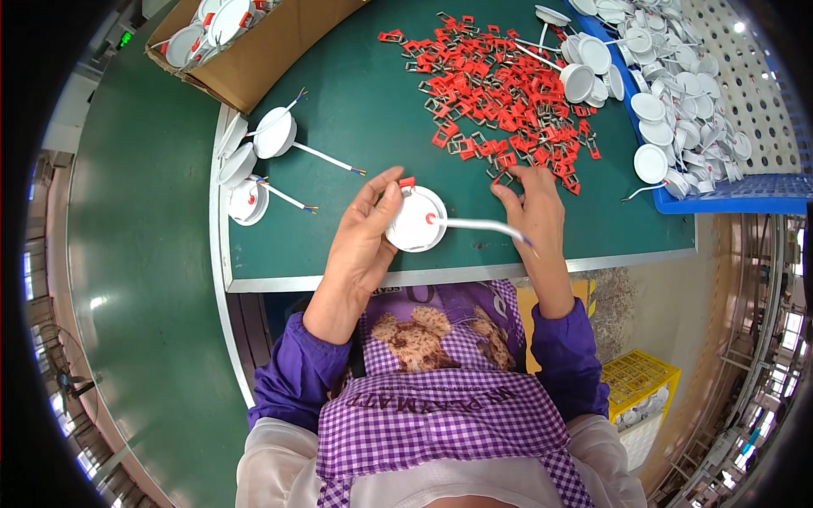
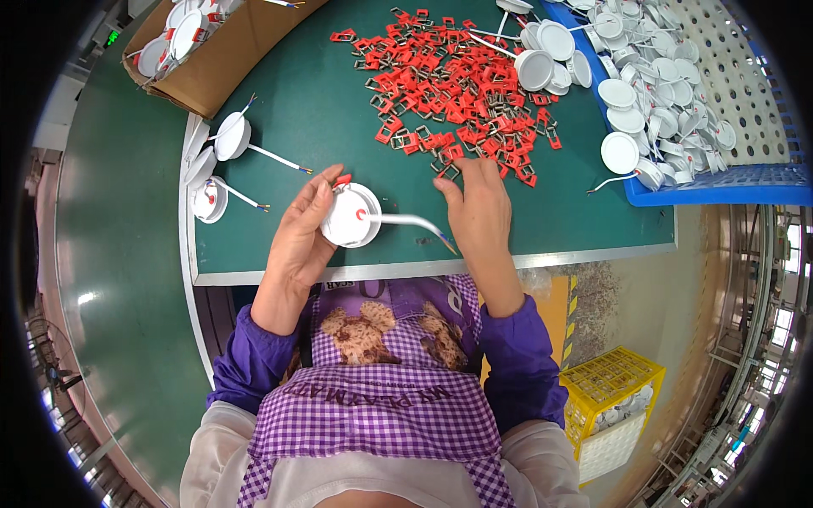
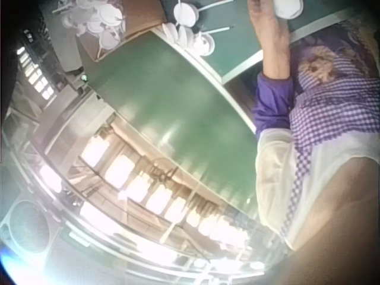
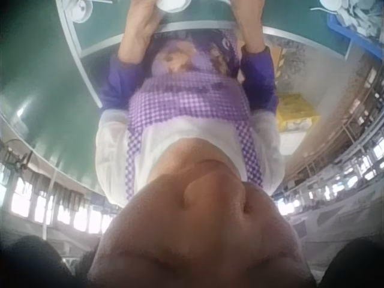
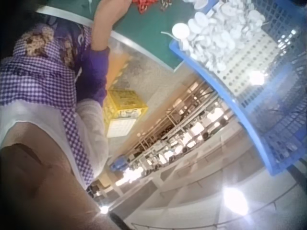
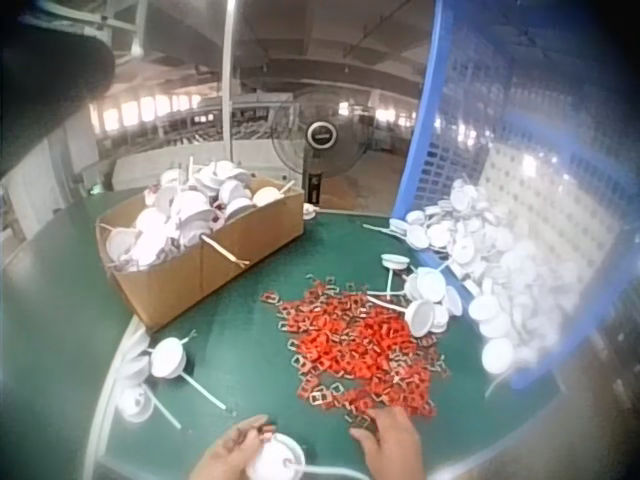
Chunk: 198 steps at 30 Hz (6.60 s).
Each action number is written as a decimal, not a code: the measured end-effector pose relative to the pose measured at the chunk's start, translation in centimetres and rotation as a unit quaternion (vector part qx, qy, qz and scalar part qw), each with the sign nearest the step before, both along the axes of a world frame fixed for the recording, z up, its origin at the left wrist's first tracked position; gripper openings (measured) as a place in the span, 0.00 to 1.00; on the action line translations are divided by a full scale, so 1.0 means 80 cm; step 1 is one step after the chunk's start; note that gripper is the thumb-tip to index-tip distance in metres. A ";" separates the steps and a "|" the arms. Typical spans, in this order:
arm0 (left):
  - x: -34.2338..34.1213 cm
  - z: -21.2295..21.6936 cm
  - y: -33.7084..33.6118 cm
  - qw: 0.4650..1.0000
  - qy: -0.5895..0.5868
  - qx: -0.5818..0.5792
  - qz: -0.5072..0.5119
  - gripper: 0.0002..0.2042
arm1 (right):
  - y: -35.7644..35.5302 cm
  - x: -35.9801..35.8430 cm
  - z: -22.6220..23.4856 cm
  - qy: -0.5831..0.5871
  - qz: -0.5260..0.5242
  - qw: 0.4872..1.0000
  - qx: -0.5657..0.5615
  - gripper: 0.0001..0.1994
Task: Assembling small white circular electronic components by attaching red clips manually.
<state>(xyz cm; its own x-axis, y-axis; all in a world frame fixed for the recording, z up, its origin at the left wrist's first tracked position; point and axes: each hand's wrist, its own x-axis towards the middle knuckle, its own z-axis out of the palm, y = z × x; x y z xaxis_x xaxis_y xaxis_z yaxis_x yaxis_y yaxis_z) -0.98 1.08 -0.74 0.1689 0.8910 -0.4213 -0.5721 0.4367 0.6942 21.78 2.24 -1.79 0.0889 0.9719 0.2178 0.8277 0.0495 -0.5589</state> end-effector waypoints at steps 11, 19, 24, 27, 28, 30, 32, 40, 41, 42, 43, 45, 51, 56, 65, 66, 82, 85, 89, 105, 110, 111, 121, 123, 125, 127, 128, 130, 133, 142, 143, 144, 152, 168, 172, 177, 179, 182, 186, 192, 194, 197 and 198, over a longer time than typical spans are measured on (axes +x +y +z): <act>-0.002 0.019 -0.004 0.993 -0.076 -0.074 0.060 0.32 | 0.003 0.022 0.013 -0.038 0.143 0.989 0.021 0.08; -0.003 0.016 -0.010 0.984 -0.143 -0.096 -0.037 0.19 | -0.011 0.023 0.015 0.094 0.056 0.990 -0.084 0.06; 0.006 0.014 -0.018 0.987 -0.112 -0.089 -0.076 0.18 | -0.017 0.014 0.018 0.449 0.022 0.881 -0.150 0.05; 0.017 0.020 -0.023 0.990 -0.078 -0.086 -0.083 0.17 | -0.018 -0.001 0.016 0.490 0.043 0.865 -0.100 0.07; 0.020 0.021 -0.023 0.992 -0.052 -0.081 -0.078 0.17 | -0.019 -0.008 0.019 0.491 0.045 0.864 -0.101 0.07; 0.023 0.021 -0.024 0.994 -0.026 -0.076 -0.071 0.17 | -0.022 -0.018 0.029 0.483 0.067 0.870 -0.070 0.09; 0.024 0.022 -0.025 0.997 0.003 -0.057 -0.061 0.15 | -0.025 -0.013 0.030 0.462 0.067 0.880 -0.085 0.10; 0.034 0.017 -0.029 0.997 0.076 0.004 0.011 0.16 | -0.036 -0.045 0.035 0.500 0.017 0.865 -0.033 0.09; 0.035 0.017 -0.029 0.995 0.089 0.026 0.024 0.15 | -0.039 -0.048 0.031 0.495 0.022 0.868 -0.023 0.08; 0.036 0.016 -0.029 0.995 0.089 0.025 0.024 0.15 | -0.042 -0.050 0.029 0.490 0.028 0.871 -0.013 0.07; 0.037 0.014 -0.030 0.992 0.113 0.045 0.032 0.15 | -0.044 -0.050 0.027 0.491 0.028 0.871 -0.014 0.07; 0.039 0.011 -0.030 0.988 0.136 0.063 0.041 0.14 | -0.048 -0.049 0.025 0.401 0.015 0.915 -0.048 0.06; 0.041 -0.001 -0.032 0.972 0.191 0.125 0.062 0.13 | -0.054 -0.063 0.036 0.292 0.063 0.954 0.012 0.06; 0.036 -0.001 -0.031 0.956 0.234 0.176 0.031 0.14 | -0.053 -0.068 0.040 0.261 0.067 0.963 0.009 0.06; 0.019 -0.003 -0.022 0.946 0.252 0.203 -0.032 0.13 | -0.043 -0.061 0.030 0.233 0.117 0.964 0.056 0.07; 0.014 -0.004 -0.021 0.945 0.252 0.203 -0.033 0.13 | -0.042 -0.061 0.032 0.215 0.140 0.963 0.079 0.07; 0.000 0.035 -0.024 0.920 0.281 0.209 -0.176 0.16 | -0.059 -0.062 0.031 0.596 0.150 0.769 -0.178 0.17; 0.004 0.038 -0.030 0.920 0.294 0.221 -0.135 0.16 | -0.062 -0.061 0.041 0.614 0.123 0.760 -0.170 0.15; 0.003 0.035 -0.026 0.933 0.307 0.176 -0.070 0.13 | -0.049 -0.043 0.035 0.499 0.073 0.856 -0.117 0.12; -0.016 0.056 0.038 0.992 0.063 -0.006 -0.111 0.17 | 0.027 0.009 0.001 0.004 0.093 0.995 0.033 0.10; -0.081 0.210 0.198 0.960 -0.038 0.266 0.077 0.24 | 0.022 0.003 -0.017 0.033 0.056 0.993 0.097 0.08; -0.113 0.227 0.213 0.915 -0.060 0.399 0.003 0.31 | 0.021 -0.001 -0.020 0.036 0.062 0.993 0.098 0.08; -0.270 0.101 0.139 0.752 0.619 0.225 -0.005 0.21 | 0.026 0.003 -0.024 0.080 0.048 0.983 0.157 0.06; -0.271 0.070 0.117 0.721 0.663 0.202 0.002 0.28 | 0.024 0.003 -0.020 0.118 0.014 0.982 0.145 0.05; -0.272 0.038 0.104 0.786 0.598 0.158 0.016 0.34 | 0.026 0.003 -0.024 0.126 0.015 0.979 0.159 0.05; -0.270 -0.001 0.105 0.800 0.567 0.185 0.072 0.31 | 0.027 0.003 -0.026 0.132 0.025 0.979 0.155 0.05; -0.264 -0.013 0.106 0.801 0.566 0.183 0.072 0.31 | 0.026 0.003 -0.026 0.131 0.026 0.979 0.153 0.05; -0.245 -0.032 0.113 0.811 0.532 0.196 0.145 0.27 | 0.025 0.003 -0.025 0.150 0.022 0.979 0.133 0.05; -0.193 -0.032 0.121 0.853 0.463 0.173 0.166 0.22 | 0.023 0.001 -0.019 0.158 0.010 0.981 0.114 0.04; -0.116 0.013 0.172 0.707 0.575 0.343 0.226 0.12 | 0.024 0.004 -0.028 0.192 -0.029 0.972 0.136 0.10; -0.105 0.045 0.159 0.787 0.474 0.316 0.236 0.10 | 0.022 0.004 -0.024 0.187 -0.043 0.975 0.113 0.10; -0.108 0.060 0.153 0.792 0.437 0.338 0.260 0.10 | 0.020 0.005 -0.015 0.181 -0.019 0.978 0.106 0.09; -0.016 0.152 -0.007 0.991 -0.008 0.123 0.055 0.14 | 0.018 -0.006 -0.001 0.451 -0.026 0.888 0.087 0.06; 0.065 0.017 -0.016 0.997 -0.024 0.053 0.040 0.16 | -0.040 -0.047 0.048 0.278 0.032 0.957 0.082 0.06; 0.069 0.010 -0.016 0.992 0.021 0.107 0.058 0.16 | -0.043 -0.051 0.051 0.273 0.039 0.959 0.065 0.06; 0.071 0.009 -0.018 0.984 0.072 0.149 0.067 0.16 | -0.041 -0.051 0.051 0.263 0.039 0.963 0.046 0.05; 0.072 0.005 -0.018 0.978 0.096 0.176 0.064 0.15 | -0.041 -0.054 0.052 0.264 0.034 0.963 0.043 0.05; 0.069 0.000 -0.015 0.972 0.117 0.196 0.059 0.14 | -0.040 -0.057 0.045 0.279 0.026 0.959 0.033 0.05; 0.064 -0.003 -0.012 0.972 0.129 0.195 0.032 0.14 | -0.040 -0.057 0.035 0.304 0.017 0.951 0.043 0.05; 0.061 -0.002 -0.009 0.966 0.169 0.194 -0.004 0.15 | -0.039 -0.058 0.025 0.301 0.009 0.952 0.059 0.04; 0.060 -0.006 -0.009 0.978 0.135 0.156 -0.023 0.16 | -0.036 -0.054 0.017 0.213 0.024 0.969 0.120 0.05; 0.049 -0.010 -0.014 0.979 0.124 0.153 -0.043 0.13 | -0.041 -0.045 0.013 0.504 0.032 0.862 -0.034 0.10; 0.045 -0.009 -0.012 0.979 0.124 0.153 -0.043 0.13 | -0.040 -0.044 0.016 0.504 0.032 0.862 -0.034 0.10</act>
